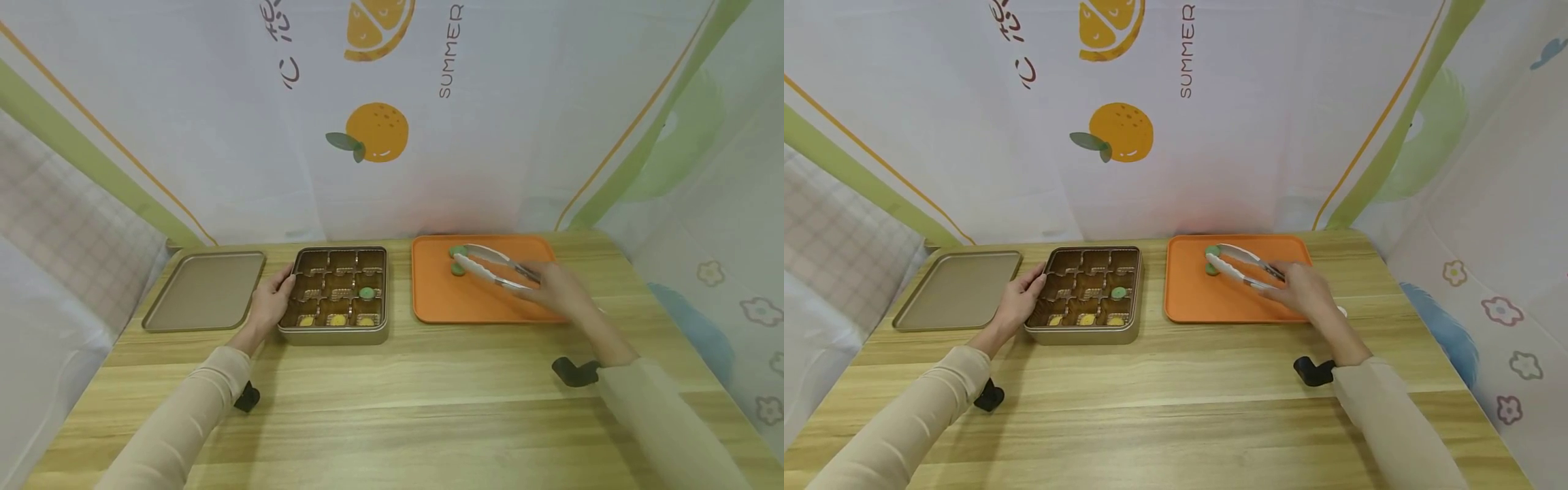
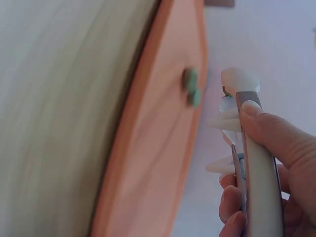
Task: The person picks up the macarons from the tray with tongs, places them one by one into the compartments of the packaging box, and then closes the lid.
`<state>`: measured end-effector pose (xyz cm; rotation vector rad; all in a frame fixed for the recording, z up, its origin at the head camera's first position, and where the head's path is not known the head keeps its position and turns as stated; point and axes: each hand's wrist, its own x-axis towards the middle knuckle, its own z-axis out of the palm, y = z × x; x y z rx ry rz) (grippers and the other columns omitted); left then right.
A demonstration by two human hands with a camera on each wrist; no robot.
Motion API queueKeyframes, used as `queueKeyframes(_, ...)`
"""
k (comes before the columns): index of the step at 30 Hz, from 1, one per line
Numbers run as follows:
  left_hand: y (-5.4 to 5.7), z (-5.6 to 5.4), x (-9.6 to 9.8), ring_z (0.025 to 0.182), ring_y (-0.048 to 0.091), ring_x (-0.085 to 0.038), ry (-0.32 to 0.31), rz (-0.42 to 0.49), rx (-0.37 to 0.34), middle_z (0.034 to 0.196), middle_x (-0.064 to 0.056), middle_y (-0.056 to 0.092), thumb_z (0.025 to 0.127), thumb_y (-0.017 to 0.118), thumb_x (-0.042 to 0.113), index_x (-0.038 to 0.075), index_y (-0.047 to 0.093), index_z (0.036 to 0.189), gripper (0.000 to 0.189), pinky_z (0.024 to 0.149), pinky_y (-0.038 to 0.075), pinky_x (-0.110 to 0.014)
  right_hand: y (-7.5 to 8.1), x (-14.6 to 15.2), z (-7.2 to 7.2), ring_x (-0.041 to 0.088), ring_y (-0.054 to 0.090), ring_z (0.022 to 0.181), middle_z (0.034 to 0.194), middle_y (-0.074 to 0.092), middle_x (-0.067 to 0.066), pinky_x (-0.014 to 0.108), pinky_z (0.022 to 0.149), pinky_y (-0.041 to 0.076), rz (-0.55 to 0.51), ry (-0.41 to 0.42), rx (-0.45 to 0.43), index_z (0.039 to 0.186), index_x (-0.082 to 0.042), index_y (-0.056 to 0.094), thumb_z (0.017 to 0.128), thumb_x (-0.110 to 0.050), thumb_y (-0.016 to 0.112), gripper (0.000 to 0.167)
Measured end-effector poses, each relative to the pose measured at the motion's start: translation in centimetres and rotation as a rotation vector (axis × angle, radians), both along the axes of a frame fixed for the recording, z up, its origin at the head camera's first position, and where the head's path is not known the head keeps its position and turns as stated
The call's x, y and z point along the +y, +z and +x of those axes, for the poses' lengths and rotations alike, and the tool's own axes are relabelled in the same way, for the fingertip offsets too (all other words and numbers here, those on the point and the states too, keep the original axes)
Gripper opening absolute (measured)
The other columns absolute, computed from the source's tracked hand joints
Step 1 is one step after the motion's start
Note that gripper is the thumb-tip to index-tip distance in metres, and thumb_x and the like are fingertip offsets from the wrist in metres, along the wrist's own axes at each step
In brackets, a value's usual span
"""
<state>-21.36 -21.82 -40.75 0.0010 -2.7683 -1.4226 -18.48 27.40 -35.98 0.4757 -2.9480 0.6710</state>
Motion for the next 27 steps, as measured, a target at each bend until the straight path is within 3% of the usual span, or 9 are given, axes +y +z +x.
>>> queueKeyframes(8,-0.1,-0.1,0.0,0.137,0.032,-0.035,-0.007,0.002,0.007,0.149,-0.016,0.033,0.103,0.037,0.027,0.007,0.032,0.147,0.049,0.112,0.029,-0.047,1.2,-5.7,-0.3,0.015,0.044,0.061,0.07,0.058,0.0,0.028,0.055,0.035,0.018,0.115,0.068,0.097,-0.01,0.066,0.079,-0.029,0.077,0.029)
queueKeyframes(16,-0.1,-0.2,0.0,0.136,0.032,-0.035,-0.005,-0.006,0.007,0.148,-0.015,0.034,0.103,0.038,0.026,0.007,0.033,0.147,0.048,0.112,0.029,-0.047,1.7,-11.6,-0.6,0.015,0.046,0.067,0.081,0.061,0.001,0.026,0.056,0.04,0.01,0.204,0.088,0.111,-0.006,0.066,0.075,-0.03,0.079,0.045)
queueKeyframes(23,-0.1,-0.3,0.0,0.136,0.032,-0.034,0.001,-0.008,0.01,0.148,-0.015,0.035,0.103,0.038,0.027,0.007,0.034,0.146,0.048,0.112,0.028,-0.046,2.0,-15.3,-1.0,0.02,0.06,0.087,0.105,0.066,0.006,0.029,0.061,0.048,0.046,0.219,-0.001,0.123,-0.01,0.062,0.077,-0.033,0.078,0.054)
queueKeyframes(27,-0.1,-0.3,-0.1,0.137,0.031,-0.034,-0.001,-0.012,0.002,0.149,-0.014,0.034,0.103,0.038,0.028,0.008,0.033,0.147,0.048,0.112,0.028,-0.047,1.9,-16.8,-1.5,0.017,0.056,0.08,0.102,0.067,0.006,0.026,0.059,0.044,0.072,0.267,-0.016,0.121,-0.008,0.062,0.078,-0.031,0.078,0.052)
